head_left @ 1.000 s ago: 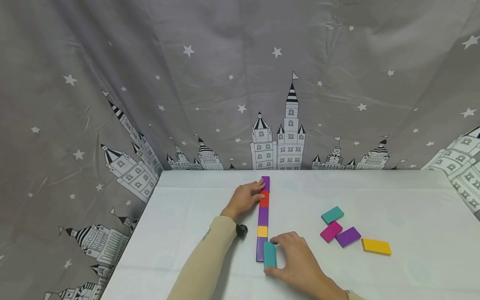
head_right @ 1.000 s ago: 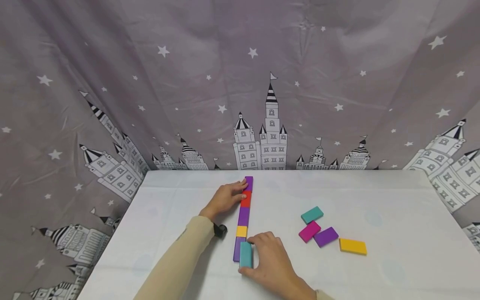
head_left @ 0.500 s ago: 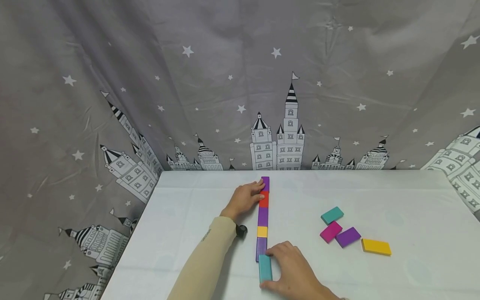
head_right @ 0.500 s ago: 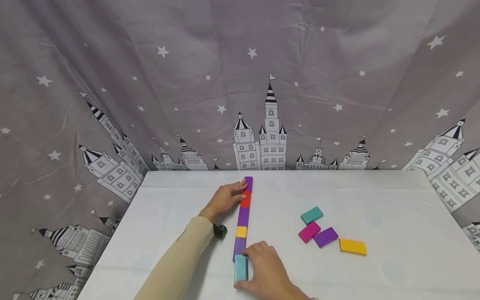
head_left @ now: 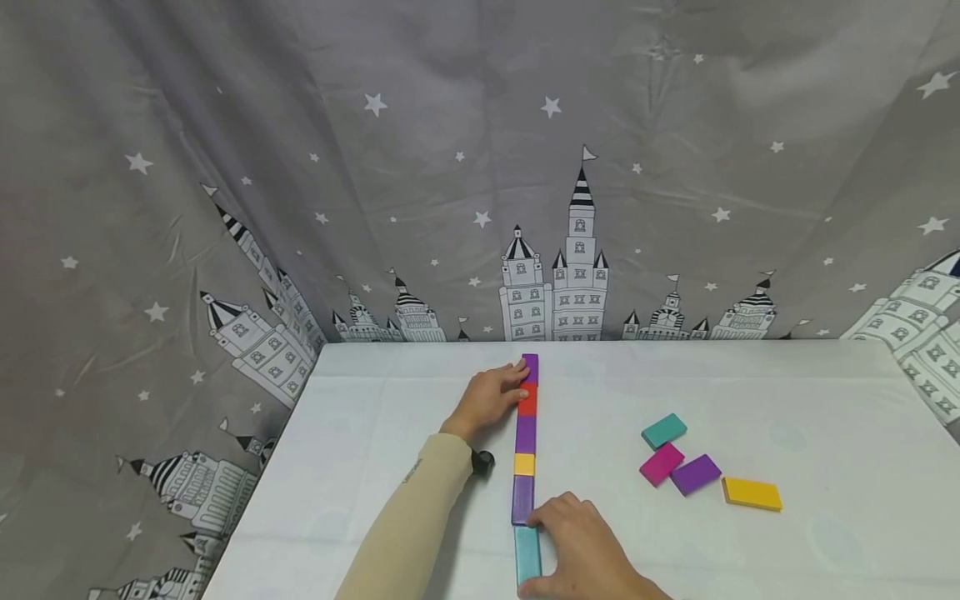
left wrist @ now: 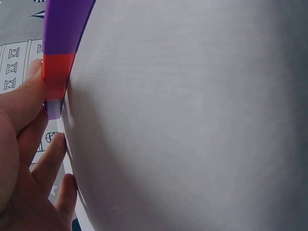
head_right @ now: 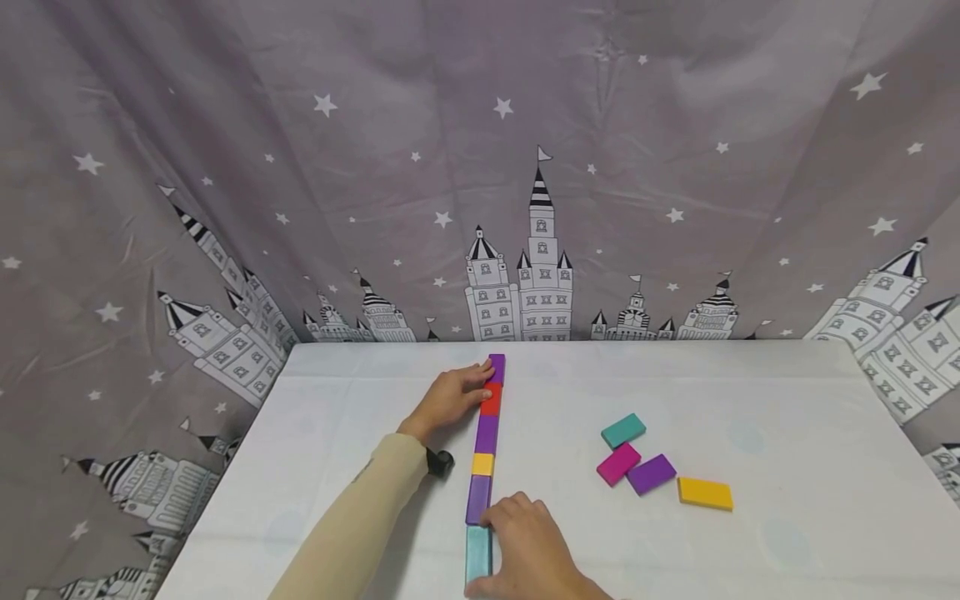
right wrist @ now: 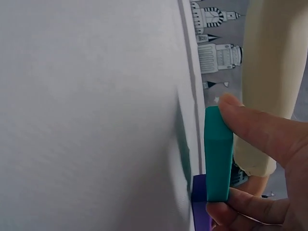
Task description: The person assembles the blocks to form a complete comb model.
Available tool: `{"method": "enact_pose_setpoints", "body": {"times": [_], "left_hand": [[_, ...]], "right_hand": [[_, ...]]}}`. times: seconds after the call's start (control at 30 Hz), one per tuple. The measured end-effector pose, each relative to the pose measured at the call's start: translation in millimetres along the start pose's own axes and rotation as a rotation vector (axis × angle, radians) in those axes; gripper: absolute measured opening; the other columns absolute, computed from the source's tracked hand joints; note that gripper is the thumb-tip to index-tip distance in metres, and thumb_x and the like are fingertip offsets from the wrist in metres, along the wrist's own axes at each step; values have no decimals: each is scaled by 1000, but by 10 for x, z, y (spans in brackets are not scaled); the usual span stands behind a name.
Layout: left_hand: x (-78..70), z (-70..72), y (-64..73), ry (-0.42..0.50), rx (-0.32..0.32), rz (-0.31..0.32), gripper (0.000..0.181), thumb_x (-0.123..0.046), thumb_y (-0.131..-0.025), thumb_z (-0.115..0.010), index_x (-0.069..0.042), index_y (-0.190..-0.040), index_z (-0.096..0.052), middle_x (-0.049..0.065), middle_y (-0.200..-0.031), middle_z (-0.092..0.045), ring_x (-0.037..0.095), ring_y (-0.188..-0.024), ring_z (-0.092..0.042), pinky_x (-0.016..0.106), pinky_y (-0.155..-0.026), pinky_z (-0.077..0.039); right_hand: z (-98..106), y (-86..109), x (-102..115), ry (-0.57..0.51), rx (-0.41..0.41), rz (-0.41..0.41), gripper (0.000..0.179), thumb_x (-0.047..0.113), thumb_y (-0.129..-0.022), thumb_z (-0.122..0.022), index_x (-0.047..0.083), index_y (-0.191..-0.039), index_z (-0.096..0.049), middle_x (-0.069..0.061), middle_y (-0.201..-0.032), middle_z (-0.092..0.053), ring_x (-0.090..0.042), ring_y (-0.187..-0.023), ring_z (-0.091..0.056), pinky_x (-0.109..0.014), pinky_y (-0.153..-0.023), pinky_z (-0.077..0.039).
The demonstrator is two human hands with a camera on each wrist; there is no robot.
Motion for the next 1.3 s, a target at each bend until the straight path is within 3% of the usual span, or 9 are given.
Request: {"method": "enact_pose_setpoints", "body": {"times": [0.3,0.4,0.67,0.93,1.3], "left_hand": [[12,-10,-6,-5,-2,-1,49,-25,-96,-69,-12,-142,-58,-3,-152,-48,23,-141,-44,51,-119,-29],[22,-25,-15,-2,6,7,50,-25,-96,-69,-13,-143,-57,-3,-152,-48,23,-142,-44,51,-119,-28],[27,-26,-10,6,11,14,51,-25,-95,-69,-13,-143,-57,-4,-153,-47,23,-142,-43,51,-119,-28],[45,-35,-14,7,16,20,51,-27,-95,-70,-15,-143,-56,-6,-153,-47,21,-142,-43,49,-119,-28],[25,-16,-6,2,11,14,51,-25,-95,-69,-14,-143,-56,-4,-153,-47,23,-142,-43,52,-119,-27]], "right_hand": [[-35,10,28,77,-20,61,71,62,-62,-87,15,-112,-68,4,-105,-65,-16,-100,-55,-39,-88,-50],[-31,17,-8,40,-3,57,70,61,-63,-88,16,-114,-68,9,-103,-64,-13,-98,-54,-39,-87,-50],[-72,15,-148,-96,82,-45,52,44,-74,-88,20,-116,-69,18,-92,-57,-8,-86,-48,-40,-88,-53],[-58,-14,-61,-50,27,-9,51,47,-72,-88,18,-110,-70,18,-86,-55,-6,-79,-45,-31,-73,-47],[-4,-19,-31,-8,-16,1,52,48,-71,-88,16,-108,-70,18,-83,-56,-5,-76,-45,-30,-70,-46]]}}
Point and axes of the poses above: each hand's wrist, its own y-axis away from the middle knuckle, its own z-axis out of the back of the hand, x = y × z, the point moved 10 cm from there along -y, towards the middle knuckle
